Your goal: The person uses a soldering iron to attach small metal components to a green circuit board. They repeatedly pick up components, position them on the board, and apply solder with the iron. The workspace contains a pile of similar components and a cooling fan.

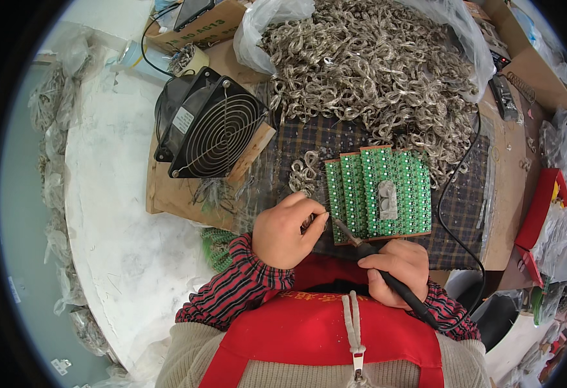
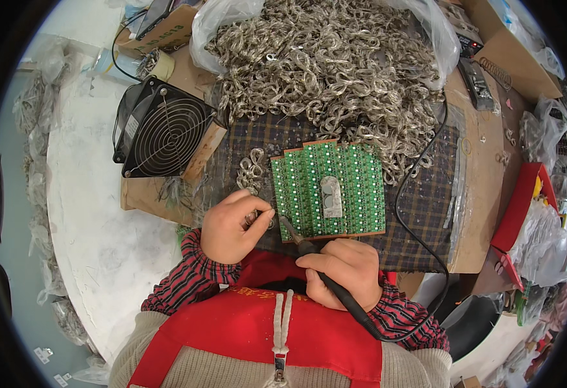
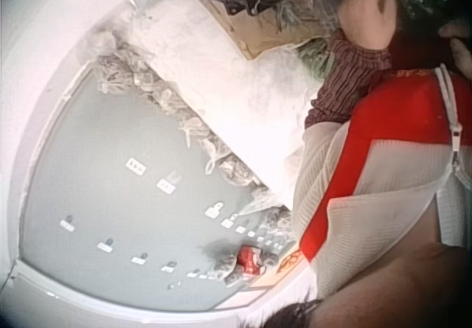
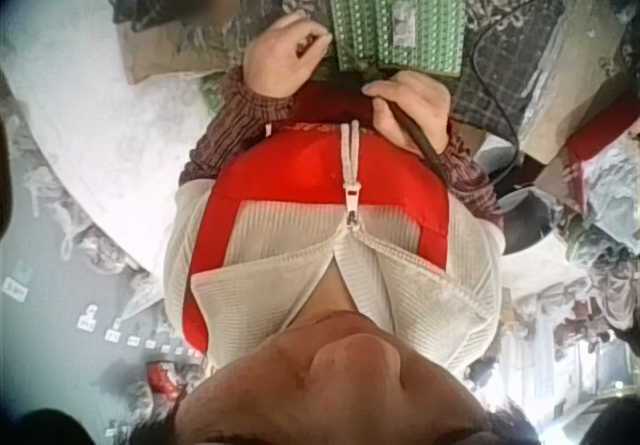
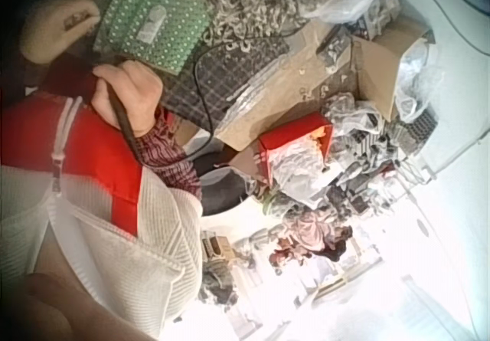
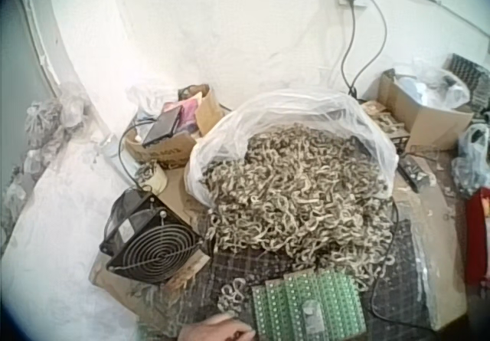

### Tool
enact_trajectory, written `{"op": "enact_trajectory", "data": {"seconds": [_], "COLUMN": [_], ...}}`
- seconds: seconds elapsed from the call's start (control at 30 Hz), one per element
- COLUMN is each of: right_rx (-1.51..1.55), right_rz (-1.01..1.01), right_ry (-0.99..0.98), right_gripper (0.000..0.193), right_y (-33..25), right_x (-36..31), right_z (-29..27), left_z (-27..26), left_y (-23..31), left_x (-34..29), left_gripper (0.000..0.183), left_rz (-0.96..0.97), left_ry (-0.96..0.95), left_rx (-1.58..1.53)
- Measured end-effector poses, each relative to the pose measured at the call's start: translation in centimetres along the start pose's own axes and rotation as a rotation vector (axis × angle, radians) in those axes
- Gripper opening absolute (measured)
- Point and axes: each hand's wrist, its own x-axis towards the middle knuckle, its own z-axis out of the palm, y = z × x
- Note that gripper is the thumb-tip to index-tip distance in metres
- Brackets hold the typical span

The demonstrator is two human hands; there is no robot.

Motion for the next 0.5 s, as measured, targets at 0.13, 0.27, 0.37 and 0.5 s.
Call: {"op": "enact_trajectory", "data": {"seconds": [0.13,0.27,0.37,0.5], "right_rx": [-0.006,0.002,0.022,0.022], "right_rz": [0.014,0.010,0.019,0.031], "right_ry": [-0.009,0.017,0.032,0.023], "right_gripper": [0.021,0.021,0.022,0.022], "right_y": [0.08,0.08,0.09,0.09], "right_x": [0.02,0.01,0.05,0.22], "right_z": [0.09,0.14,0.20,0.44], "left_z": [-0.02,-0.12,-0.16,-0.20], "left_y": [-0.10,-0.05,0.02,0.14], "left_x": [0.03,0.05,0.08,0.08], "left_gripper": [0.006,0.007,0.008,0.008], "left_rz": [-0.007,-0.017,-0.013,-0.015], "left_ry": [-0.020,-0.031,-0.030,-0.038], "left_rx": [0.003,0.002,0.016,0.033]}}
